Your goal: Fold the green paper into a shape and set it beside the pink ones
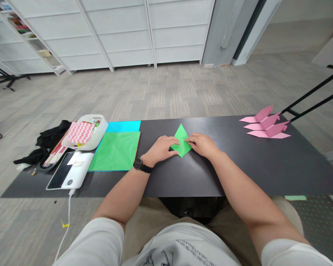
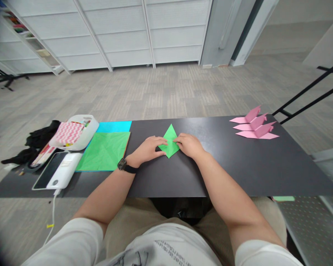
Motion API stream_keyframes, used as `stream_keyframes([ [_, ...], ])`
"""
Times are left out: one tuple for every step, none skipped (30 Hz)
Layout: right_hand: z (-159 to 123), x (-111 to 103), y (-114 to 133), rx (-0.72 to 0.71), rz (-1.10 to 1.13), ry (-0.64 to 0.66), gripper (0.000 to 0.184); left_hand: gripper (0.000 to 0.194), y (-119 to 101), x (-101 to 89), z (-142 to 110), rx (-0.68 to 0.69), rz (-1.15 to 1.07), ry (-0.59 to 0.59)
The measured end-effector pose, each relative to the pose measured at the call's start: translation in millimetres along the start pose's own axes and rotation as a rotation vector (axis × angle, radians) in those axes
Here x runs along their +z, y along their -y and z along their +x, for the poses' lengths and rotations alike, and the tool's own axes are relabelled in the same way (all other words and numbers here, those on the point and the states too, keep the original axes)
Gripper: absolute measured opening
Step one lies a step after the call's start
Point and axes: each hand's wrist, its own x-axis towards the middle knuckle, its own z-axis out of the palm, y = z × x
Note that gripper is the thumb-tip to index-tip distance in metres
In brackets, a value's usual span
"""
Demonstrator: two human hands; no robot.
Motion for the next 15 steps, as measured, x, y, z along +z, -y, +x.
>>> stream_keyframes([
  [-0.4,-0.2,-1.0,-0.005,0.012,-0.003,0.034,0.033,1.5,-0.8,0.3,0.000,-0.006,0.003],
  [-1.0,-0.9,-2.1,-0.013,0.025,-0.003,0.033,0.032,2.9,-1.8,0.6,0.003,-0.016,0.007],
  [-1.6,-2.1,-3.2,-0.024,0.041,0.001,0.032,0.032,4.3,-2.8,0.8,0.009,-0.028,0.011],
  [-2.4,-3.9,-4.2,-0.037,0.059,0.007,0.031,0.031,5.5,-3.8,1.1,0.018,-0.041,0.014],
  [-3.3,-6.1,-5.1,-0.052,0.080,0.015,0.029,0.030,6.5,-4.8,1.4,0.029,-0.053,0.017],
  [-4.2,-8.5,-5.9,-0.066,0.102,0.025,0.027,0.028,7.4,-5.7,1.6,0.039,-0.064,0.018],
  [-5.3,-11.0,-6.5,-0.079,0.126,0.036,0.026,0.026,8.1,-6.4,1.8,0.049,-0.072,0.018],
  [-6.3,-13.2,-7.1,-0.092,0.149,0.050,0.028,0.022,8.7,-6.9,1.9,0.055,-0.076,0.018],
  [-7.2,-14.9,-7.6,-0.103,0.168,0.064,0.030,0.019,9.1,-7.2,2.1,0.057,-0.077,0.018],
  [-8.0,-16.2,-8.0,-0.112,0.182,0.076,0.034,0.016,9.4,-7.3,2.2,0.056,-0.076,0.020],
  [-8.5,-16.8,-8.5,-0.117,0.192,0.087,0.037,0.014,9.6,-7.3,2.2,0.053,-0.072,0.023],
  [-8.9,-16.9,-9.0,-0.119,0.198,0.093,0.040,0.012,9.7,-7.3,2.3,0.049,-0.067,0.026],
  [-9.1,-16.6,-9.5,-0.119,0.203,0.094,0.041,0.011,9.7,-7.1,2.4,0.045,-0.062,0.030],
  [-9.0,-16.2,-10.1,-0.120,0.208,0.094,0.040,0.011,9.8,-7.0,2.5,0.041,-0.060,0.032],
  [-8.9,-15.7,-10.6,-0.122,0.214,0.094,0.037,0.011,9.9,-6.8,2.6,0.038,-0.061,0.033],
])
